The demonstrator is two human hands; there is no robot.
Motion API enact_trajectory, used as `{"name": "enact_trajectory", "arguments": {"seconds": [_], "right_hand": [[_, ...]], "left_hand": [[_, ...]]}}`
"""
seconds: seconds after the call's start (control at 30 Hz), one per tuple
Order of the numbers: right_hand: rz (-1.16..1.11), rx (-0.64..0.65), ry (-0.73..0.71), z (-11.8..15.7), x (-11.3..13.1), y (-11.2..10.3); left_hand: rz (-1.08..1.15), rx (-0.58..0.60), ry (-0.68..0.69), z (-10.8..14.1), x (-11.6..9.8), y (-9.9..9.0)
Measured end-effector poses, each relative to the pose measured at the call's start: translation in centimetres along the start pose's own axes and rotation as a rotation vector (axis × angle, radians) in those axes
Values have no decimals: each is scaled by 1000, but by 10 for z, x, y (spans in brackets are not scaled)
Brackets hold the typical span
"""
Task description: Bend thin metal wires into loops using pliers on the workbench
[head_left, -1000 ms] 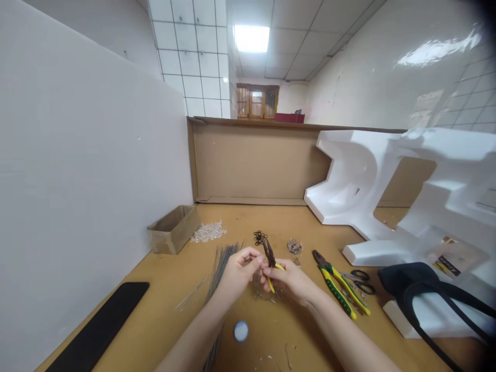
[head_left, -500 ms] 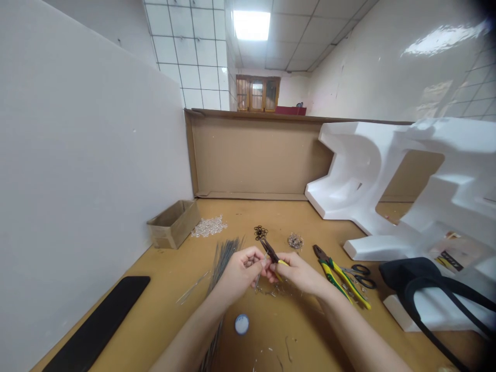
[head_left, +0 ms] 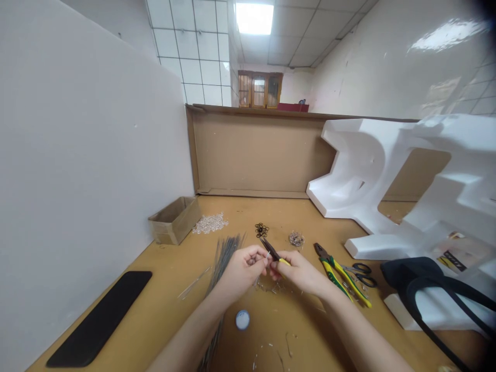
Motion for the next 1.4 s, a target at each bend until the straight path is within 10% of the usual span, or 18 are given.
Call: {"name": "enact_trajectory", "arguments": {"seconds": [0.33, 1.07, 1.4], "right_hand": [[206, -92, 25, 3, -1, -4], [-225, 156, 2, 0, 3, 4], [107, 9, -10, 3, 3, 1]], "left_hand": [[16, -13, 1, 0, 1, -1], [87, 29, -37, 2, -5, -1], [81, 23, -33, 0, -2, -1]]}}
Point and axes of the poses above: each hand's wrist, its own z-axis away from the middle knuckle, its own y-axis out of the palm, x = y × z, the point moved 4 cm from there along -z, towards the middle knuckle
